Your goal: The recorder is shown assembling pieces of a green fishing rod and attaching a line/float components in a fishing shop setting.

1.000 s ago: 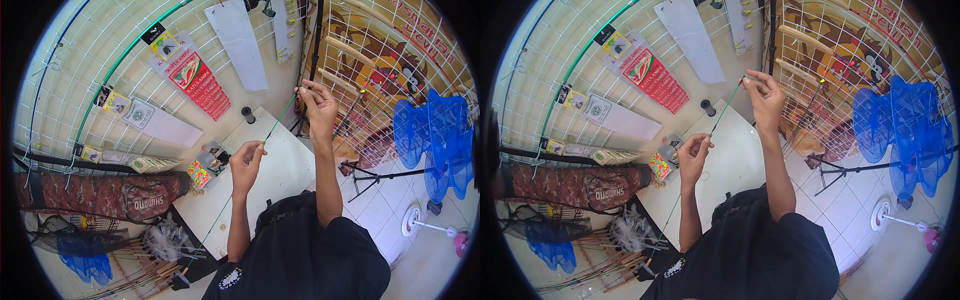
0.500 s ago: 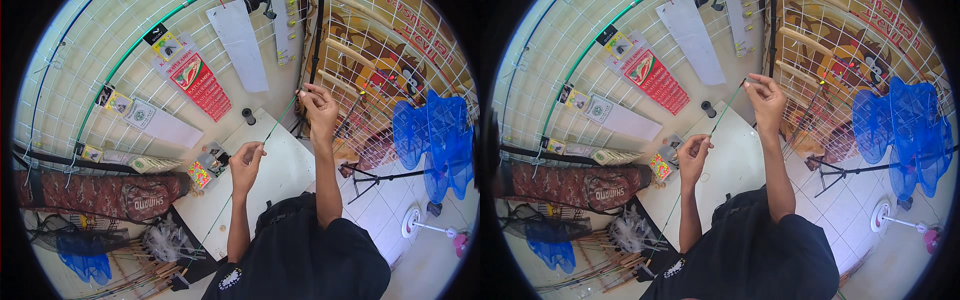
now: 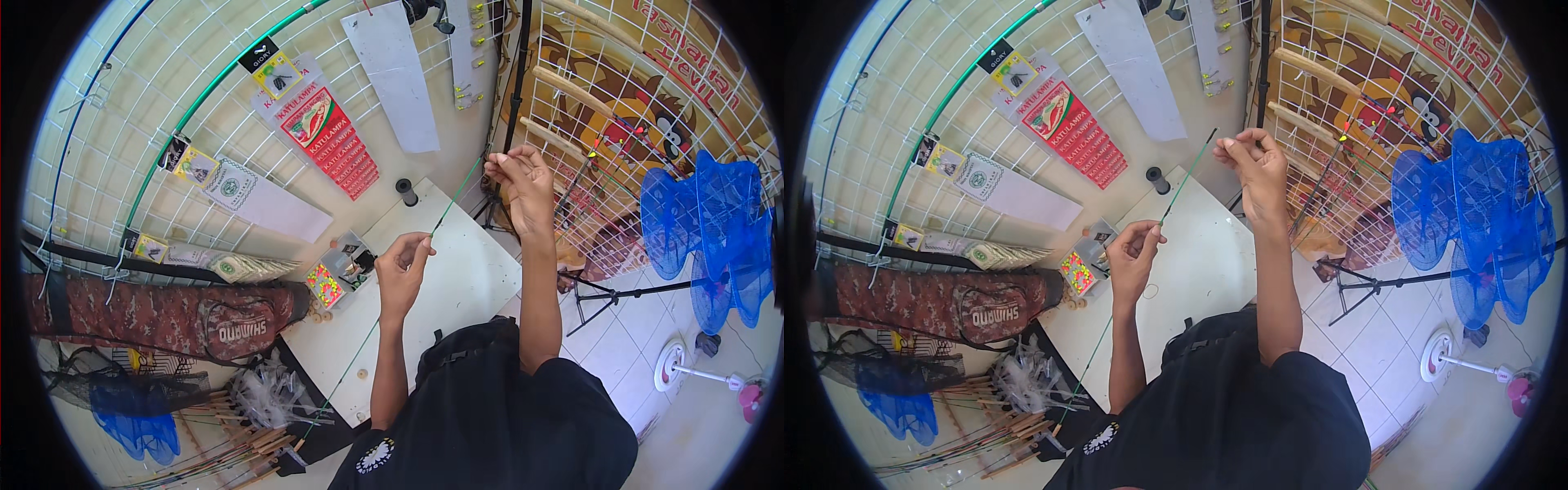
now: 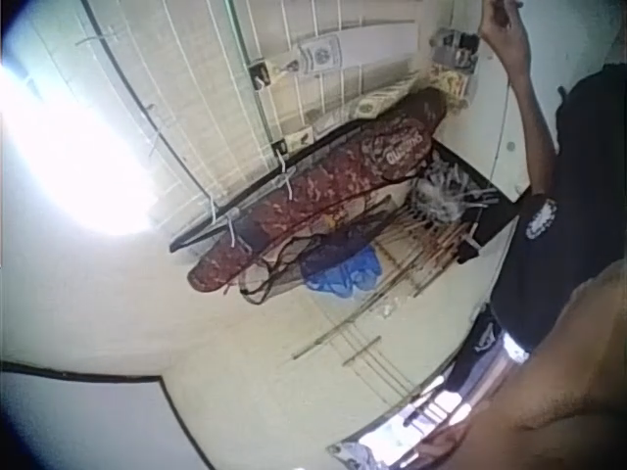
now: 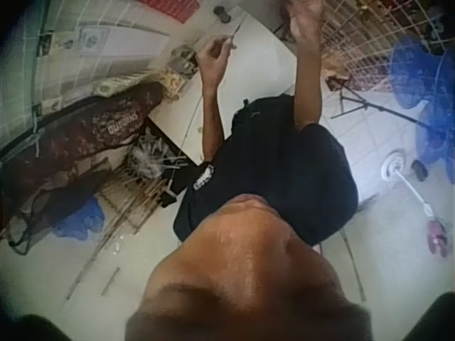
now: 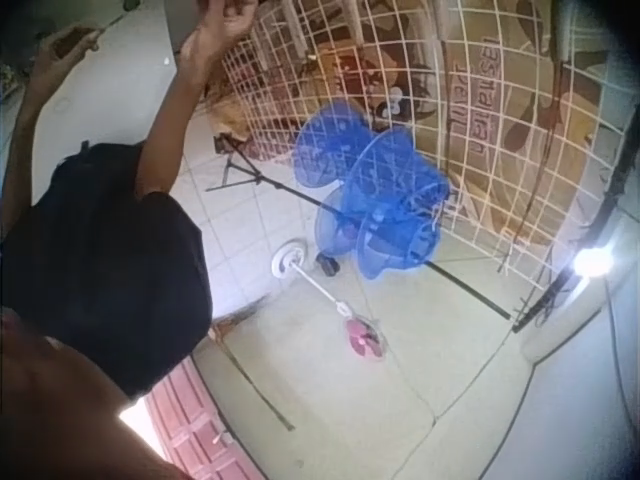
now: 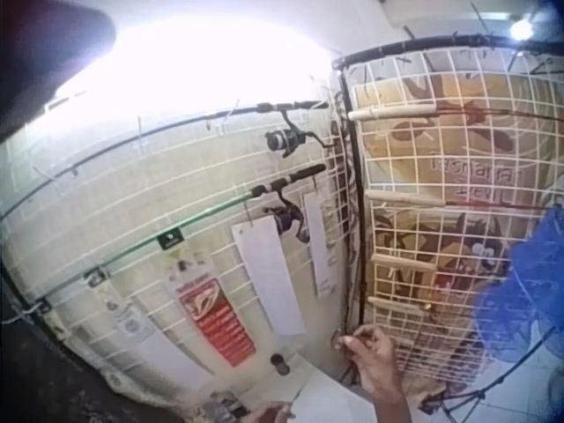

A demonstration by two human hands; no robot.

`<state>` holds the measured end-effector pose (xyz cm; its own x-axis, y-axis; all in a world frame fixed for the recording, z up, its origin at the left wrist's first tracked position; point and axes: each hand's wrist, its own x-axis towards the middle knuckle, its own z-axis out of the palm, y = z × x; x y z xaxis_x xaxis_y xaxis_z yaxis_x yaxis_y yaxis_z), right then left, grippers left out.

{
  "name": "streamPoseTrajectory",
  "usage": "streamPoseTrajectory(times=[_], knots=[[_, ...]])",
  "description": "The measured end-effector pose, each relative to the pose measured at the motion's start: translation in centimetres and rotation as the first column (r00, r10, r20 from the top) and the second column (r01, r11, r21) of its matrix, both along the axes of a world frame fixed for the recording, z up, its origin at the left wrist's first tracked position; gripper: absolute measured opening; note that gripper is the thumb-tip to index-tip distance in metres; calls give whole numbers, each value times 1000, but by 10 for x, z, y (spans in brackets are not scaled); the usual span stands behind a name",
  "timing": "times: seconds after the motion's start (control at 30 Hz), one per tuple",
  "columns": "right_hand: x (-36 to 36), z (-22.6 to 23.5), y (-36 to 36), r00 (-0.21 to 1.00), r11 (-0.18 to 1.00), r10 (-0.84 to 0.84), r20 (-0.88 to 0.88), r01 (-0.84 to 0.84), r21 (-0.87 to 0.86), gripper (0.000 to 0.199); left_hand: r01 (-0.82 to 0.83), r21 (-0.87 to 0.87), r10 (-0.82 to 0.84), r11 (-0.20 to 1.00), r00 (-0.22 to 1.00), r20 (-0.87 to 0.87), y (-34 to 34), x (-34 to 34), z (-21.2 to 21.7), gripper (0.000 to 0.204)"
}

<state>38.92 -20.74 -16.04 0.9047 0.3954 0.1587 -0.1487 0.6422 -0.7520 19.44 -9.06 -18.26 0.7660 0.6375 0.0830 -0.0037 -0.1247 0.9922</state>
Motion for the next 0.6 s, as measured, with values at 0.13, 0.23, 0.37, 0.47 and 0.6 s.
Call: streamPoseTrajectory(times=[0.13,0.23,0.37,0.47,0.6], knots=[[-5,2,0,998,1000,27,-58,-27,5,13,0,0,0,1000,1000,-23,1,-1,0,19],[-6,1,0,996,1000,13,-88,-13,0,13,-2,3,2,1000,999,-42,0,0,1,20],[-6,-2,5,992,999,15,-122,-10,42,16,-3,-1,3,1000,1000,-26,0,-1,2,21],[-6,-2,7,994,1000,-21,-108,23,19,18,-2,-2,2,1000,1000,-20,0,0,1,20],[-11,8,9,994,996,-80,-74,77,-45,17,1,-18,-1,1000,1000,1,1,-1,0,19]])
